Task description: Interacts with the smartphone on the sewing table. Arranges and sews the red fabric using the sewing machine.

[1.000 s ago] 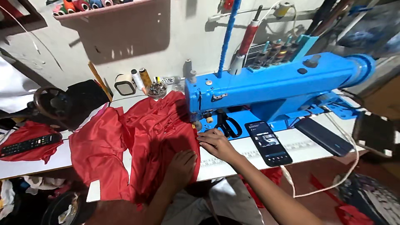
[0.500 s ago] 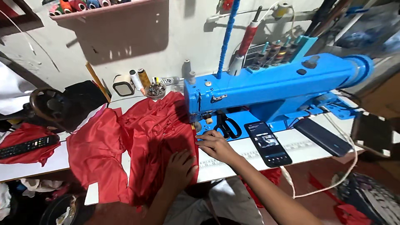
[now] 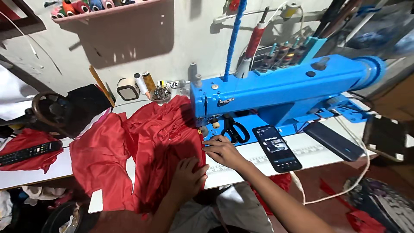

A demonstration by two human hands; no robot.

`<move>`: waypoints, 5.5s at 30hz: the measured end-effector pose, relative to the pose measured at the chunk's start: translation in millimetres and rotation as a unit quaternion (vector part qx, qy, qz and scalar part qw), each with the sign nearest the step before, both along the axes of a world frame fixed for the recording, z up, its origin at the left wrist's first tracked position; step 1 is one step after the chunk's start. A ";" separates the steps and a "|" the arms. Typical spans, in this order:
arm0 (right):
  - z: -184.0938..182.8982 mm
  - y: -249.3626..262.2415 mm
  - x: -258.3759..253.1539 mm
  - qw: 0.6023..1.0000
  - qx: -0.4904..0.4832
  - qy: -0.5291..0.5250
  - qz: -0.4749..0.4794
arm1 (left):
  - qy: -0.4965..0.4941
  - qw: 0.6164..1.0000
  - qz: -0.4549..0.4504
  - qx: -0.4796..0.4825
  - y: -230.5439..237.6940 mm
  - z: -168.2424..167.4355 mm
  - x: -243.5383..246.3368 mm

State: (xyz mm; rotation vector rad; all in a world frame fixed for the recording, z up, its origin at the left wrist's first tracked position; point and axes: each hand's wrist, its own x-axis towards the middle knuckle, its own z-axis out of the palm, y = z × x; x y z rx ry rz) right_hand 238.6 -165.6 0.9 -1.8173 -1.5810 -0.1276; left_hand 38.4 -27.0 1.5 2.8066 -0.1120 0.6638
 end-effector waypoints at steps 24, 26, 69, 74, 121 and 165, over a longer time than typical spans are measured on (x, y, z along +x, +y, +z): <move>1.7 2.4 -3.8 0.999 -0.012 -0.048 -0.017 | 0.077 0.991 -0.064 -0.093 21.0 10.6 -9.7; 1.9 3.2 -4.0 0.998 -0.012 -0.052 -0.024 | 0.083 0.990 -0.065 -0.089 22.7 12.0 -9.2; 8.0 19.9 -3.0 0.988 -0.051 -0.064 -0.132 | 0.094 0.991 0.089 -0.043 14.0 9.8 48.6; 8.3 20.0 -3.5 0.987 -0.064 -0.067 -0.130 | -0.019 0.995 0.098 0.006 11.5 3.3 50.4; 2.8 12.3 -1.1 0.999 -0.005 -0.031 -0.037 | -0.080 0.993 0.024 -0.089 4.6 2.2 8.2; 2.3 12.2 -2.1 0.998 -0.015 -0.048 -0.032 | -0.082 0.991 0.094 -0.055 7.0 0.0 11.6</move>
